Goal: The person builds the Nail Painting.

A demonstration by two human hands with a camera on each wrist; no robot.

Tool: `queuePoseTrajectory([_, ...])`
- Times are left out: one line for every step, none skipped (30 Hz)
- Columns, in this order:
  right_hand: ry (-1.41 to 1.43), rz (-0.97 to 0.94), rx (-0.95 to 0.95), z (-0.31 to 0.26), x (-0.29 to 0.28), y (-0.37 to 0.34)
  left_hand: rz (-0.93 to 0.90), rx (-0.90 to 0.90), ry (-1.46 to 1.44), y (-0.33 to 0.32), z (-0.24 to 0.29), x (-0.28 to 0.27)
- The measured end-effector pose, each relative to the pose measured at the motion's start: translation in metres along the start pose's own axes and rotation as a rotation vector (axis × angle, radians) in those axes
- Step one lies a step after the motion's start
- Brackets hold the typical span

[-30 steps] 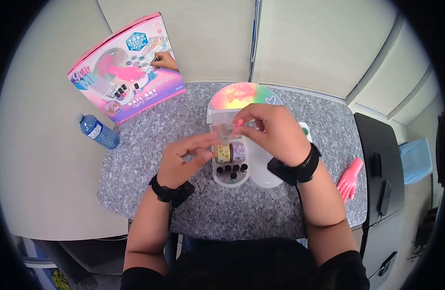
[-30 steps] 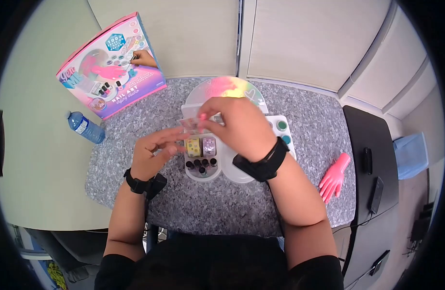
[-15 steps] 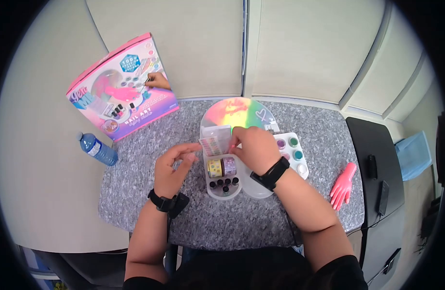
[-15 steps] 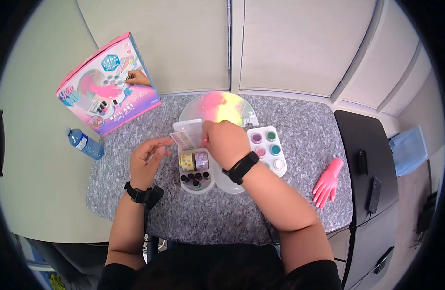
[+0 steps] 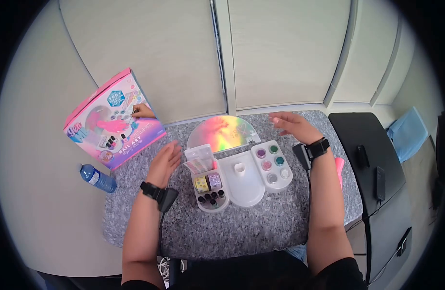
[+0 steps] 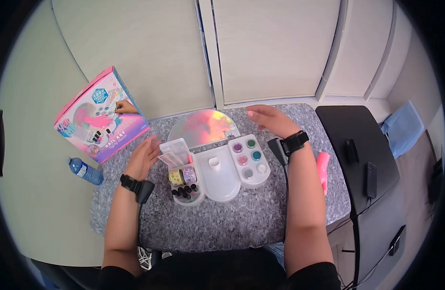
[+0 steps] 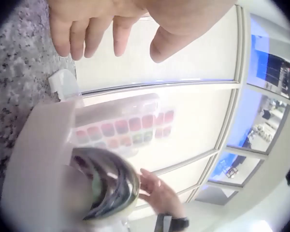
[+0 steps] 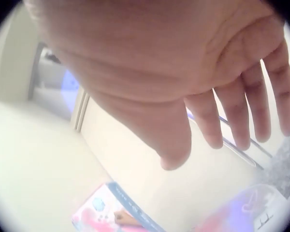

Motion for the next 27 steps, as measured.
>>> queuePoseTrajectory([0.29, -0.056, 0.083, 0.015, -0.005, 0.001, -0.006, 0.004, 0.011, 0.012, -0.001, -0.004])
queuePoseTrajectory([0.404, -0.164, 0.095, 0.033, -0.009, 0.004, -0.029, -0.082, -0.008, 0.025, -0.004, -0.008])
queuePoseTrajectory([0.407, -0.161, 0.091, 0.042, -0.008, 0.009, -0.047, -0.171, -0.03, 0.033, -0.008, -0.01])
queuePoseTrajectory([0.518, -0.242, 0.127, 0.048, -0.005, 0.013, -0.045, -0.173, -0.027, 0.038, -0.01, -0.009])
queuePoseTrajectory([0.635, -0.328, 0.167, 0.058, 0.002, 0.014, -0.05, -0.172, -0.042, 0.038, -0.014, -0.008])
queuePoseTrajectory([0.637, -0.33, 0.163, 0.072, 0.007, 0.02, -0.059, -0.159, -0.057, 0.041, -0.016, -0.005])
queuePoseTrajectory([0.634, -0.389, 0.155, 0.081, 0.007, 0.03, -0.061, -0.145, -0.053, 0.047, -0.016, -0.004])
queuePoseTrajectory([0.634, -0.449, 0.154, 0.092, 0.007, 0.035, -0.049, -0.127, -0.036, 0.047, -0.02, -0.004])
queuePoseTrajectory([0.636, -0.448, 0.152, 0.089, 0.007, 0.034, -0.036, -0.114, -0.02, 0.045, -0.025, -0.004])
queuePoseTrajectory([0.627, -0.423, 0.163, 0.086, 0.007, 0.032, -0.037, -0.114, -0.018, 0.044, -0.027, -0.006])
queuePoseTrajectory([0.619, -0.394, 0.176, 0.083, 0.007, 0.029, -0.044, -0.098, -0.031, 0.043, -0.029, -0.008])
queuePoseTrajectory([0.622, -0.38, 0.18, 0.074, 0.004, 0.026, -0.059, -0.084, -0.044, 0.043, -0.03, -0.009])
queuePoseTrajectory([0.464, -0.298, 0.234, 0.062, -0.003, 0.021, -0.084, -0.094, -0.042, 0.042, -0.034, -0.013])
queuePoseTrajectory([0.306, -0.206, 0.299, 0.053, -0.011, 0.007, -0.072, -0.065, -0.058, 0.042, -0.037, -0.019])
queuePoseTrajectory([0.312, -0.16, 0.323, 0.042, -0.013, -0.014, -0.068, -0.039, -0.075, 0.044, -0.041, -0.026])
queuePoseTrajectory([0.053, 0.061, 0.202, 0.026, -0.015, -0.034, -0.02, -0.026, -0.063, 0.042, -0.04, -0.032])
queuePoseTrajectory([-0.218, 0.271, 0.091, 0.011, -0.016, -0.056, 0.03, -0.014, -0.051, 0.035, -0.037, -0.039])
queuePoseTrajectory([-0.292, 0.333, 0.08, -0.002, -0.016, -0.082, 0.02, 0.013, -0.09, 0.027, -0.036, -0.049])
queuePoseTrajectory([-0.456, 0.336, 0.117, -0.005, -0.016, -0.106, 0.017, 0.044, -0.136, 0.022, -0.035, -0.057])
queuePoseTrajectory([-0.63, 0.413, 0.155, -0.001, -0.007, -0.134, 0.022, 0.061, -0.148, 0.016, -0.036, -0.066])
queuePoseTrajectory([-0.802, 0.476, 0.187, 0.002, 0.005, -0.16, 0.039, 0.079, -0.158, 0.011, -0.037, -0.073])
queuePoseTrajectory([-0.812, 0.478, 0.202, 0.002, 0.013, -0.178, 0.028, 0.069, -0.167, 0.01, -0.034, -0.072])
queuePoseTrajectory([-0.889, 0.511, 0.396, 0.002, 0.02, -0.193, 0.053, 0.065, -0.17, 0.006, -0.033, -0.074])
queuePoseTrajectory([-0.957, 0.535, 0.59, 0.004, 0.026, -0.205, 0.085, 0.058, -0.168, -0.002, -0.032, -0.077])
queuePoseTrajectory([-0.952, 0.521, 0.598, 0.012, 0.027, -0.214, 0.091, 0.044, -0.163, -0.008, -0.03, -0.076])
queuePoseTrajectory([-0.892, 0.503, 0.63, 0.026, 0.024, -0.223, 0.087, 0.076, -0.173, -0.009, -0.026, -0.069])
queuePoseTrajectory([-0.835, 0.488, 0.66, 0.038, 0.022, -0.23, 0.083, 0.111, -0.185, -0.009, -0.021, -0.063])
Point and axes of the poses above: each hand's wrist, its own y-axis towards the middle knuckle, its own x-axis out of the palm, z = x × y, the point moved 1 cm from there along y, towards the middle knuckle, and after that the axes turned 4 degrees about -z, right-handed, at the moved point
